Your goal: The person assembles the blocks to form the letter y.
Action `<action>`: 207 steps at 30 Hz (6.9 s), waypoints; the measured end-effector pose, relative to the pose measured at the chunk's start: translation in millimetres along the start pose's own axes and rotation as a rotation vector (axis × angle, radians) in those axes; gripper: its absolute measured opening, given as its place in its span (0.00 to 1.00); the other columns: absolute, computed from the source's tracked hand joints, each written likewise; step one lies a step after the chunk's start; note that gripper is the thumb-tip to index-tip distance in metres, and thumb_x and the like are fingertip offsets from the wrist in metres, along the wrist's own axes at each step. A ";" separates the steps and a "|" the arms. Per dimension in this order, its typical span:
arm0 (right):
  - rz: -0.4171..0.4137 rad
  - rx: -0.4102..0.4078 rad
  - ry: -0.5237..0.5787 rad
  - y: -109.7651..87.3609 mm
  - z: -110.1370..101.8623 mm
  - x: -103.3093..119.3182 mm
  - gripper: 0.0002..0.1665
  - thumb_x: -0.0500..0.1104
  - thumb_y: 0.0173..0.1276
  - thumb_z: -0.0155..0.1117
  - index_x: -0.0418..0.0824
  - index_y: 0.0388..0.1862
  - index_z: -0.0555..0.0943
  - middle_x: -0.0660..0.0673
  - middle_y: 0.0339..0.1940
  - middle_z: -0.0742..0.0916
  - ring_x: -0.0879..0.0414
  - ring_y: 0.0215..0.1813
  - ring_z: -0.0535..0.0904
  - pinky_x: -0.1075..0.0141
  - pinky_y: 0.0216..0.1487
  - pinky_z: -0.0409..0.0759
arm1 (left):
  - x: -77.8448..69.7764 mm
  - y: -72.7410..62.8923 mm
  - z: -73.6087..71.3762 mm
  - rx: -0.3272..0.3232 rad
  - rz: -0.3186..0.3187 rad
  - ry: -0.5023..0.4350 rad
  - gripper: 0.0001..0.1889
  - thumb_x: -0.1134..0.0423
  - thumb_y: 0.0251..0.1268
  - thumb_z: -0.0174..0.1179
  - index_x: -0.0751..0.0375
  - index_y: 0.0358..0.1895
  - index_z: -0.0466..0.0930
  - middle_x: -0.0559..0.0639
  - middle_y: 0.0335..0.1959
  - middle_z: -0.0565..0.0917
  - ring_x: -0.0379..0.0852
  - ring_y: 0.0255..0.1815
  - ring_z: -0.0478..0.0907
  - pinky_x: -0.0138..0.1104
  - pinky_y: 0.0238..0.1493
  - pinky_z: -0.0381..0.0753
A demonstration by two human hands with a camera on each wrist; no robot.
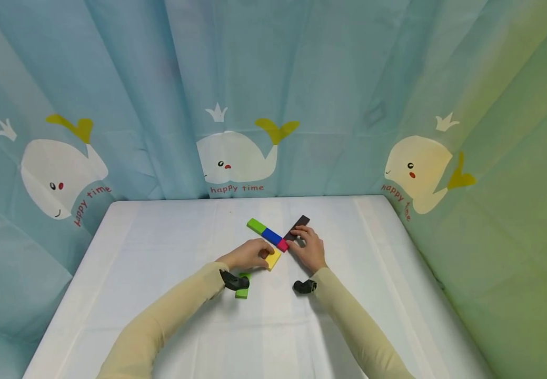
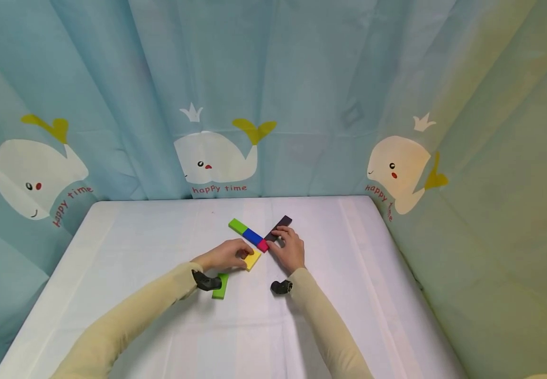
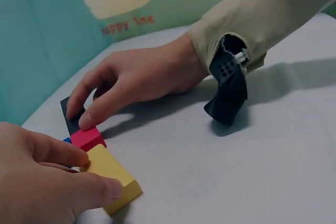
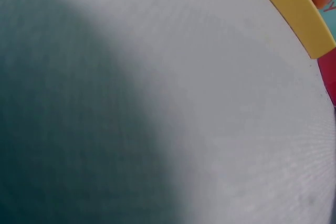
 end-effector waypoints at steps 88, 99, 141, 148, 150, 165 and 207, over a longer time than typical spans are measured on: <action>0.010 0.008 0.002 0.0 -0.4 0.8 0.23 0.52 0.66 0.68 0.43 0.55 0.83 0.44 0.64 0.77 0.45 0.69 0.67 0.45 0.66 0.58 | 0.2 3.0 2.9 -0.059 -0.015 -0.091 0.21 0.64 0.62 0.68 0.61 0.58 0.78 0.51 0.50 0.79 0.40 0.39 0.73 0.32 0.43 0.74; 0.003 0.005 0.001 1.5 0.4 0.8 0.22 0.52 0.66 0.68 0.43 0.55 0.82 0.44 0.64 0.77 0.45 0.67 0.68 0.44 0.67 0.58 | 2.4 5.2 2.3 -0.048 -0.014 -0.070 0.21 0.63 0.62 0.68 0.60 0.58 0.78 0.50 0.51 0.79 0.40 0.39 0.73 0.31 0.44 0.75; -0.002 -0.003 0.015 -0.1 -0.3 -0.9 0.22 0.50 0.65 0.69 0.42 0.55 0.83 0.43 0.63 0.77 0.44 0.68 0.68 0.43 0.66 0.58 | 15.4 -95.0 1.6 0.005 -0.072 -0.037 0.32 0.49 0.57 0.71 0.59 0.64 0.74 0.49 0.57 0.74 0.43 0.50 0.72 0.39 0.54 0.75; 0.012 0.004 0.013 0.7 0.4 -2.0 0.23 0.52 0.65 0.69 0.43 0.55 0.83 0.44 0.64 0.76 0.45 0.69 0.67 0.45 0.67 0.57 | 10.0 -102.7 14.1 -0.016 -0.049 -0.051 0.32 0.55 0.56 0.72 0.61 0.63 0.73 0.48 0.55 0.72 0.40 0.46 0.72 0.35 0.50 0.76; 0.010 0.009 0.015 0.5 1.0 -1.5 0.22 0.52 0.65 0.68 0.43 0.55 0.83 0.44 0.64 0.76 0.45 0.69 0.67 0.45 0.67 0.58 | 9.5 -102.6 16.2 -0.025 -0.045 -0.044 0.32 0.56 0.56 0.73 0.61 0.63 0.73 0.48 0.55 0.73 0.39 0.46 0.72 0.34 0.50 0.76; -0.001 -0.001 0.011 0.6 2.1 -3.4 0.22 0.52 0.65 0.69 0.44 0.54 0.83 0.45 0.64 0.77 0.45 0.68 0.68 0.44 0.66 0.58 | 10.2 -102.7 25.0 -0.136 0.025 -0.098 0.26 0.60 0.59 0.71 0.62 0.61 0.77 0.54 0.62 0.71 0.39 0.46 0.75 0.31 0.45 0.77; -0.035 -0.029 -0.011 0.1 2.6 -4.5 0.22 0.51 0.64 0.70 0.43 0.53 0.83 0.43 0.62 0.78 0.44 0.66 0.70 0.43 0.63 0.63 | 14.9 -52.2 6.3 -0.005 0.015 -0.123 0.18 0.68 0.63 0.66 0.56 0.57 0.82 0.49 0.54 0.79 0.42 0.51 0.78 0.34 0.53 0.77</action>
Point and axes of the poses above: each hand's wrist, its own y-axis towards the middle knuckle, its own z-axis out of the palm, x = y × z, the point moved 2 cm from there along y, towards the middle knuckle
